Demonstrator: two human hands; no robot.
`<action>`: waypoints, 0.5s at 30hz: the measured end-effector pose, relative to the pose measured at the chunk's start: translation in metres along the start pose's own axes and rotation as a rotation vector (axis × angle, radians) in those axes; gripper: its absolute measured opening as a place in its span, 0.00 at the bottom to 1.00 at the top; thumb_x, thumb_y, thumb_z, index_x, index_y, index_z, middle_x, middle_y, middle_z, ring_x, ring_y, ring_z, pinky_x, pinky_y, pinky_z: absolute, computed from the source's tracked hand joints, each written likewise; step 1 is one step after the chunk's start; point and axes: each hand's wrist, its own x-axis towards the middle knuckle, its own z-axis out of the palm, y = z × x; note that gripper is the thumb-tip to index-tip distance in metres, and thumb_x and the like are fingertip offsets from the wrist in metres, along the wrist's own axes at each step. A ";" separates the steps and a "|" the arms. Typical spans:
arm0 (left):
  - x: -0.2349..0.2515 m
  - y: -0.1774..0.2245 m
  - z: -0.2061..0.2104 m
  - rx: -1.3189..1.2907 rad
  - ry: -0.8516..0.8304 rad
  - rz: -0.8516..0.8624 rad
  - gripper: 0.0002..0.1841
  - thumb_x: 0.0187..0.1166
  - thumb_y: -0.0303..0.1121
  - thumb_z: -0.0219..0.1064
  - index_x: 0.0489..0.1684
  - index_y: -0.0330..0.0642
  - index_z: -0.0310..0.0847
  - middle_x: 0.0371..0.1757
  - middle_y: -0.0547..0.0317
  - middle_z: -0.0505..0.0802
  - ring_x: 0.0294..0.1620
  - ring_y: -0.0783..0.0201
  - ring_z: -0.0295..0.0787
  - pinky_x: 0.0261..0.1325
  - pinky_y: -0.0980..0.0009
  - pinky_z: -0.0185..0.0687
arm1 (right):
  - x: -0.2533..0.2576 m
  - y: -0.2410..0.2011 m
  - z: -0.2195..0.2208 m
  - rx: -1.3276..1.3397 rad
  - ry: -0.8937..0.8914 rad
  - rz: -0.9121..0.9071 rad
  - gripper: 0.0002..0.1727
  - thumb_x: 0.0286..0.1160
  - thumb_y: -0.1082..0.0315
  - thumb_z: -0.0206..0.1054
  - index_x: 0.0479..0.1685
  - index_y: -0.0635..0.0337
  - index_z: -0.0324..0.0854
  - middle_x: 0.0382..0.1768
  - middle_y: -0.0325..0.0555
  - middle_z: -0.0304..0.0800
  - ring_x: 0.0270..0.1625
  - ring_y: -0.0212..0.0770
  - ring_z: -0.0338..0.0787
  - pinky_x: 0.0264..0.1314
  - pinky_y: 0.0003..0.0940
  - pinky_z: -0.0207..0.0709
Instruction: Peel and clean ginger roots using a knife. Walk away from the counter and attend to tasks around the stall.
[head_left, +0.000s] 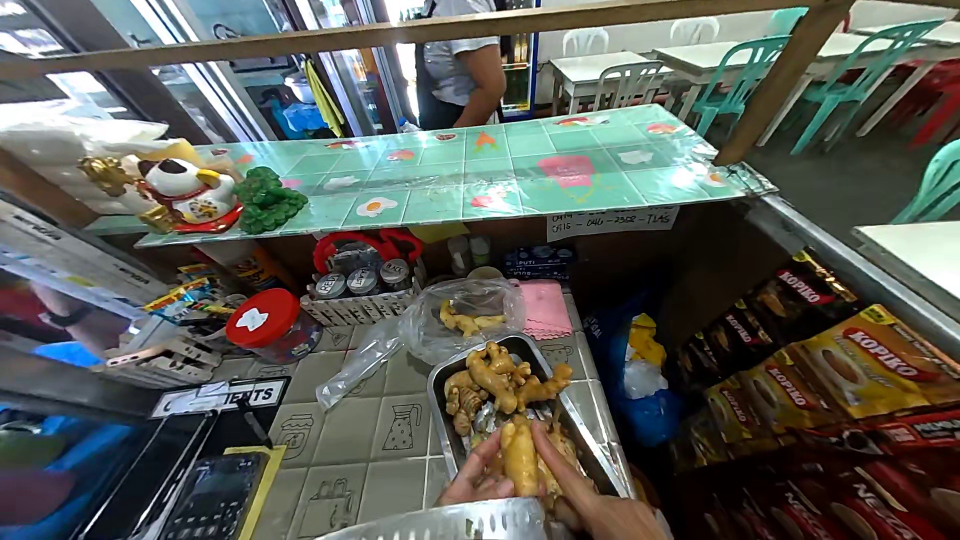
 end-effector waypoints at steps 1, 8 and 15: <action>0.000 0.002 0.001 0.005 -0.005 -0.003 0.29 0.89 0.29 0.53 0.89 0.38 0.50 0.70 0.51 0.84 0.62 0.60 0.88 0.63 0.59 0.86 | 0.000 -0.002 0.000 -0.037 0.005 -0.002 0.60 0.69 0.32 0.70 0.95 0.60 0.48 0.26 0.45 0.89 0.21 0.48 0.84 0.26 0.54 0.79; -0.001 0.007 0.005 0.017 0.051 0.050 0.24 0.91 0.32 0.52 0.84 0.39 0.56 0.64 0.56 0.87 0.58 0.65 0.89 0.60 0.62 0.88 | 0.003 -0.004 -0.003 -0.052 0.039 -0.044 0.55 0.73 0.34 0.68 0.94 0.61 0.53 0.22 0.47 0.86 0.19 0.48 0.81 0.23 0.52 0.76; -0.004 0.007 0.008 -0.036 0.040 0.086 0.26 0.90 0.34 0.54 0.85 0.39 0.56 0.68 0.55 0.85 0.61 0.65 0.88 0.62 0.63 0.87 | 0.001 0.003 -0.007 0.069 0.033 -0.056 0.52 0.74 0.38 0.70 0.94 0.55 0.54 0.22 0.45 0.85 0.20 0.45 0.80 0.26 0.51 0.77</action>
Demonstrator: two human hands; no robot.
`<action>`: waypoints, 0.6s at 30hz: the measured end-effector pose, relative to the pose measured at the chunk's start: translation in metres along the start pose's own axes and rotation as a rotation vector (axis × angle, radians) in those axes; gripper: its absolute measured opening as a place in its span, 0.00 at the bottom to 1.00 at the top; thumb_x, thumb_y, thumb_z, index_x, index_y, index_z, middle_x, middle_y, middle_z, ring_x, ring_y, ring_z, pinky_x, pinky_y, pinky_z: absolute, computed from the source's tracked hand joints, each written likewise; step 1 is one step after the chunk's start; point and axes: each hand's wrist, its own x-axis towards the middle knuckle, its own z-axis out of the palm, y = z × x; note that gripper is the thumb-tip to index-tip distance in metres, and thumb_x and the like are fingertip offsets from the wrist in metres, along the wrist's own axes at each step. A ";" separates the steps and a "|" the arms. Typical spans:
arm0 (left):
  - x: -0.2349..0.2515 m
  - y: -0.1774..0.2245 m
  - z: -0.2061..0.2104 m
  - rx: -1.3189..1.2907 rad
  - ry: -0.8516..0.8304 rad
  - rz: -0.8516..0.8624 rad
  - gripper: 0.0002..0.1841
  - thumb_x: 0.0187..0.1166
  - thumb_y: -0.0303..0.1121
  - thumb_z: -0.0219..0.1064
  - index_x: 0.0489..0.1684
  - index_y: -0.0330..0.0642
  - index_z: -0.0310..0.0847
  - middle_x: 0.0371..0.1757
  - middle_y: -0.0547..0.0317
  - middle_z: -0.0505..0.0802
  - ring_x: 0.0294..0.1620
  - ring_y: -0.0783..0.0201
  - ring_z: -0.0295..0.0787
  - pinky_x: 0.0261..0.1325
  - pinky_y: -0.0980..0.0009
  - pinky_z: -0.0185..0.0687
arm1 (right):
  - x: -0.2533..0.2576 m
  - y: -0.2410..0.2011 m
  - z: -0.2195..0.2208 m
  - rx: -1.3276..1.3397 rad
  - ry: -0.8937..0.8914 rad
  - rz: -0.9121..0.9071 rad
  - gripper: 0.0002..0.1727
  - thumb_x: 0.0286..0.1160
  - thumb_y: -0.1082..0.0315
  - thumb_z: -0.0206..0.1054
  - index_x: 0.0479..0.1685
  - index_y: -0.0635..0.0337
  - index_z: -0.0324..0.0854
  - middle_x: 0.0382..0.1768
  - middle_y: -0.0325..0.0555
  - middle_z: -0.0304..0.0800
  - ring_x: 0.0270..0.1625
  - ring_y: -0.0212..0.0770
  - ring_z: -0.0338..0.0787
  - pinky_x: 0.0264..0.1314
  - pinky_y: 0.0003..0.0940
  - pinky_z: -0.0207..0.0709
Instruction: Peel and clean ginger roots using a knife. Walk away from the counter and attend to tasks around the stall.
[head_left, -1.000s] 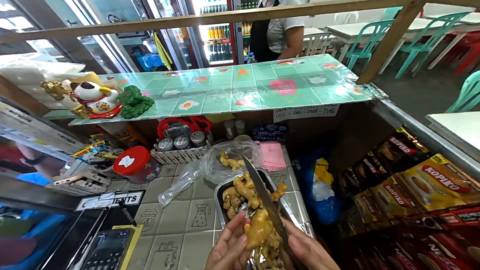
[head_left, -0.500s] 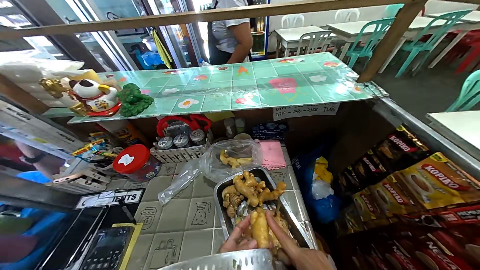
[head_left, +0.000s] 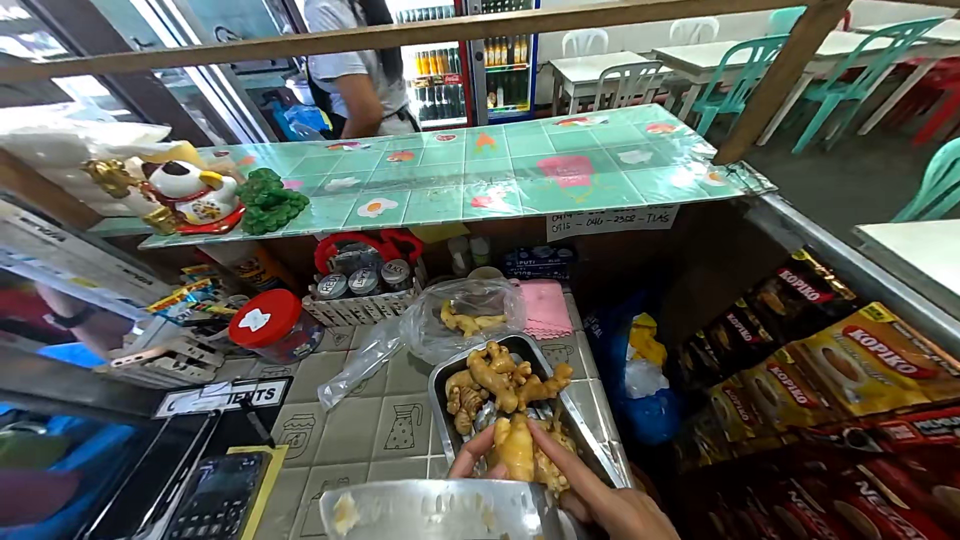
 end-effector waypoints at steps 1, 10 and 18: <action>0.001 0.000 0.002 0.032 0.017 -0.001 0.26 0.91 0.34 0.53 0.85 0.39 0.55 0.67 0.54 0.85 0.60 0.65 0.88 0.62 0.62 0.87 | 0.000 -0.001 0.000 0.015 -0.020 0.001 0.54 0.74 0.39 0.71 0.95 0.57 0.51 0.22 0.45 0.86 0.21 0.46 0.81 0.27 0.52 0.78; -0.001 0.002 0.001 -0.041 0.008 0.037 0.26 0.87 0.32 0.58 0.83 0.38 0.58 0.67 0.55 0.86 0.61 0.64 0.88 0.61 0.63 0.87 | 0.002 -0.002 0.000 -0.099 0.001 0.030 0.49 0.75 0.34 0.66 0.95 0.48 0.56 0.24 0.48 0.86 0.21 0.49 0.81 0.26 0.54 0.77; -0.004 -0.003 -0.002 -0.002 -0.033 0.068 0.34 0.83 0.43 0.66 0.85 0.38 0.59 0.71 0.54 0.85 0.64 0.63 0.87 0.66 0.62 0.85 | 0.001 0.005 -0.003 0.078 -0.030 0.023 0.50 0.77 0.40 0.68 0.95 0.54 0.52 0.23 0.45 0.85 0.21 0.45 0.80 0.29 0.53 0.79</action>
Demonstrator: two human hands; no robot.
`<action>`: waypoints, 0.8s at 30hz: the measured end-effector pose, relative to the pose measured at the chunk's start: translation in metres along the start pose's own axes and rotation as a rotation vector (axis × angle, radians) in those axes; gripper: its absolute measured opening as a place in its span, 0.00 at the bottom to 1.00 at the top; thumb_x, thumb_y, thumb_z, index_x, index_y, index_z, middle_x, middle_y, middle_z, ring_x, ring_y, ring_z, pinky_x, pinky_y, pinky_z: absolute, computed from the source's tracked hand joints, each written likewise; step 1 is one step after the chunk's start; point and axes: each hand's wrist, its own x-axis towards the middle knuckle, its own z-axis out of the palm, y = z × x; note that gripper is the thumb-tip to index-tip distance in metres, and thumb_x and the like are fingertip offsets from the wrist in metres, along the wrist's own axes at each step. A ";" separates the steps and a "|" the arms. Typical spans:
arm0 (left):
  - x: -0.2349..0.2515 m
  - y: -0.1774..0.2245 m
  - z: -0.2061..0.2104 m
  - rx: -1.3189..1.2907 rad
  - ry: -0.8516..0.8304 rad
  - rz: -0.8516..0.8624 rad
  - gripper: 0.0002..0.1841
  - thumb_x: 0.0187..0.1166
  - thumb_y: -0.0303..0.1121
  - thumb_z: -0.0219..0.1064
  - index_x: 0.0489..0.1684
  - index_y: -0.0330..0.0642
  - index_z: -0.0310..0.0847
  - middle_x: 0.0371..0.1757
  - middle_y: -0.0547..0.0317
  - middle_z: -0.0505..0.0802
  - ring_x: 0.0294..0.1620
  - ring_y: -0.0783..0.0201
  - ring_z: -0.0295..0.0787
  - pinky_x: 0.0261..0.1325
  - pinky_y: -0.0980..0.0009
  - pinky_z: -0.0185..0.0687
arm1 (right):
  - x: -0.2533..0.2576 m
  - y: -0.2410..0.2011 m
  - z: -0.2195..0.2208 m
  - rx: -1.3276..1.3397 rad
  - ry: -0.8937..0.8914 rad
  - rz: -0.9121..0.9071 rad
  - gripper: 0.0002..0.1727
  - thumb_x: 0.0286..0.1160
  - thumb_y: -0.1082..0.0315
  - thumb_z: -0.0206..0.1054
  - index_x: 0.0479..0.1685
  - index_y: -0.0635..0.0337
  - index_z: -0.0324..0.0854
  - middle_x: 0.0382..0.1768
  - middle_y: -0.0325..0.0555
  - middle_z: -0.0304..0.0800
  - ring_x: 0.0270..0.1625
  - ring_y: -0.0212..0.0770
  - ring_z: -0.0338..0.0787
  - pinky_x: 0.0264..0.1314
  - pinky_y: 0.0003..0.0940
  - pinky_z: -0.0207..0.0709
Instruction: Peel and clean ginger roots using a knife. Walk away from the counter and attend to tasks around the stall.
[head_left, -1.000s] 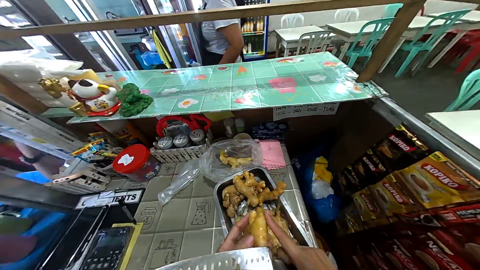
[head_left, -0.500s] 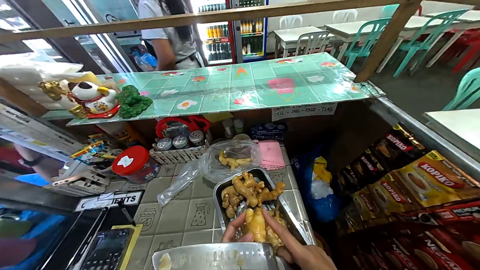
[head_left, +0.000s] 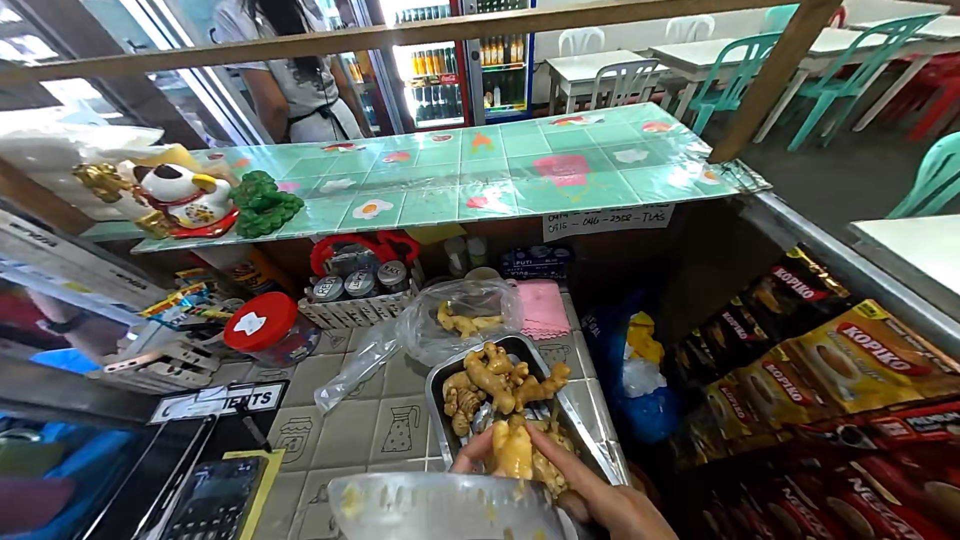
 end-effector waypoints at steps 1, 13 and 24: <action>0.002 0.000 -0.001 0.019 -0.011 0.001 0.35 0.83 0.44 0.65 0.86 0.37 0.57 0.72 0.53 0.83 0.66 0.62 0.85 0.66 0.62 0.85 | 0.000 -0.002 0.001 -0.015 -0.001 0.008 0.52 0.76 0.38 0.68 0.95 0.54 0.52 0.22 0.45 0.85 0.21 0.45 0.80 0.28 0.53 0.79; 0.001 -0.001 0.001 -0.041 0.045 -0.030 0.30 0.86 0.38 0.60 0.85 0.38 0.60 0.71 0.54 0.86 0.64 0.64 0.87 0.64 0.64 0.86 | 0.000 -0.001 0.003 -0.028 0.017 0.019 0.50 0.75 0.38 0.69 0.95 0.50 0.53 0.22 0.45 0.85 0.21 0.46 0.80 0.28 0.53 0.78; 0.000 -0.002 0.004 -0.106 0.012 -0.012 0.30 0.85 0.41 0.63 0.83 0.37 0.63 0.71 0.52 0.86 0.65 0.61 0.87 0.66 0.62 0.85 | 0.001 0.000 0.000 0.065 -0.002 0.000 0.49 0.76 0.43 0.71 0.95 0.52 0.53 0.23 0.45 0.86 0.22 0.44 0.81 0.29 0.51 0.80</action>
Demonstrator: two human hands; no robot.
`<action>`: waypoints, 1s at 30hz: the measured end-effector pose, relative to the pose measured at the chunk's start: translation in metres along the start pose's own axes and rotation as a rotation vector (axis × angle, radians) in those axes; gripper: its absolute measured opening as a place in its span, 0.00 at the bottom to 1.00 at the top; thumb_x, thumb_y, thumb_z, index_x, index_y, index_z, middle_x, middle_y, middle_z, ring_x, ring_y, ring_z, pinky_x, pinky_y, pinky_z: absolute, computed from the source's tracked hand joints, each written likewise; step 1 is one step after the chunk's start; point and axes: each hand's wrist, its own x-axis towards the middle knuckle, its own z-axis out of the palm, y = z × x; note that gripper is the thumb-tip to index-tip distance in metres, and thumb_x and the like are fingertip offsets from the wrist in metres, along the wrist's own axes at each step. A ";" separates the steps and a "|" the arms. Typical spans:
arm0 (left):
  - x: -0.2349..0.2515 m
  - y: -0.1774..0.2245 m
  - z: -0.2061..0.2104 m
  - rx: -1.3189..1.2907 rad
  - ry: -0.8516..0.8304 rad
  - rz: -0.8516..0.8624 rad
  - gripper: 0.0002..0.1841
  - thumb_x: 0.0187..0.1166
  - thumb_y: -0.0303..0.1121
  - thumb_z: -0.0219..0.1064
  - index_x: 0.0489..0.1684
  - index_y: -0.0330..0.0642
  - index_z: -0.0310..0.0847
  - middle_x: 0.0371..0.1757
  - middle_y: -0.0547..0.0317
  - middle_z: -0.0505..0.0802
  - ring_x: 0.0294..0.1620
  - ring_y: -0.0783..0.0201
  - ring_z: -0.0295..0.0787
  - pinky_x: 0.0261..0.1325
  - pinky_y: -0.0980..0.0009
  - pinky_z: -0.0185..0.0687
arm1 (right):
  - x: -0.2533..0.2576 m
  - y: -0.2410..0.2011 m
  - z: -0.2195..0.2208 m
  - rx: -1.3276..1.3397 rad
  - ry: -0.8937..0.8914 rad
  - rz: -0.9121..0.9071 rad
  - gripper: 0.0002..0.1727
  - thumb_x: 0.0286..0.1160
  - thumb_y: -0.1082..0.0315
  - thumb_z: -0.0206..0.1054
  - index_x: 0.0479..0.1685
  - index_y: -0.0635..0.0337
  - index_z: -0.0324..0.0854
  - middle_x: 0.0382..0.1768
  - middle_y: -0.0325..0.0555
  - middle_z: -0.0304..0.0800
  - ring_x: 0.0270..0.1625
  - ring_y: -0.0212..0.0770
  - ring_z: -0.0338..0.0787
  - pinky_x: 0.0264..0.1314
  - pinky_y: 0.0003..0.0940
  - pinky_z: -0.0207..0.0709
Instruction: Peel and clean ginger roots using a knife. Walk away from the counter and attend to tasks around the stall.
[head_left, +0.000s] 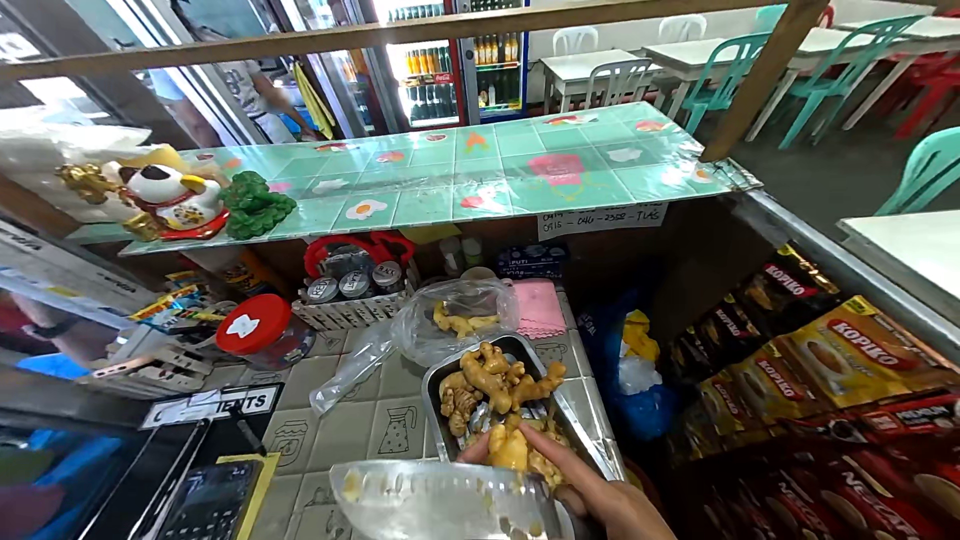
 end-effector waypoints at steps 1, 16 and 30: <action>-0.002 0.001 -0.001 -0.013 -0.001 -0.002 0.30 0.85 0.40 0.64 0.83 0.38 0.64 0.70 0.51 0.86 0.65 0.61 0.88 0.67 0.62 0.85 | 0.001 0.001 0.001 -0.006 0.010 -0.001 0.49 0.76 0.43 0.71 0.95 0.51 0.54 0.23 0.45 0.85 0.21 0.44 0.80 0.29 0.51 0.79; 0.003 -0.001 -0.004 0.043 -0.016 -0.062 0.30 0.88 0.38 0.57 0.87 0.37 0.54 0.71 0.51 0.84 0.65 0.61 0.87 0.63 0.62 0.86 | -0.003 -0.003 -0.002 -0.009 -0.031 0.013 0.53 0.73 0.44 0.74 0.96 0.53 0.49 0.26 0.45 0.90 0.24 0.45 0.85 0.31 0.52 0.82; -0.001 0.000 0.002 -0.030 0.001 -0.025 0.31 0.84 0.41 0.65 0.84 0.37 0.62 0.69 0.54 0.87 0.64 0.64 0.88 0.67 0.65 0.85 | -0.002 -0.001 -0.004 -0.001 -0.013 -0.007 0.49 0.76 0.45 0.71 0.95 0.53 0.52 0.26 0.48 0.88 0.24 0.45 0.84 0.32 0.51 0.82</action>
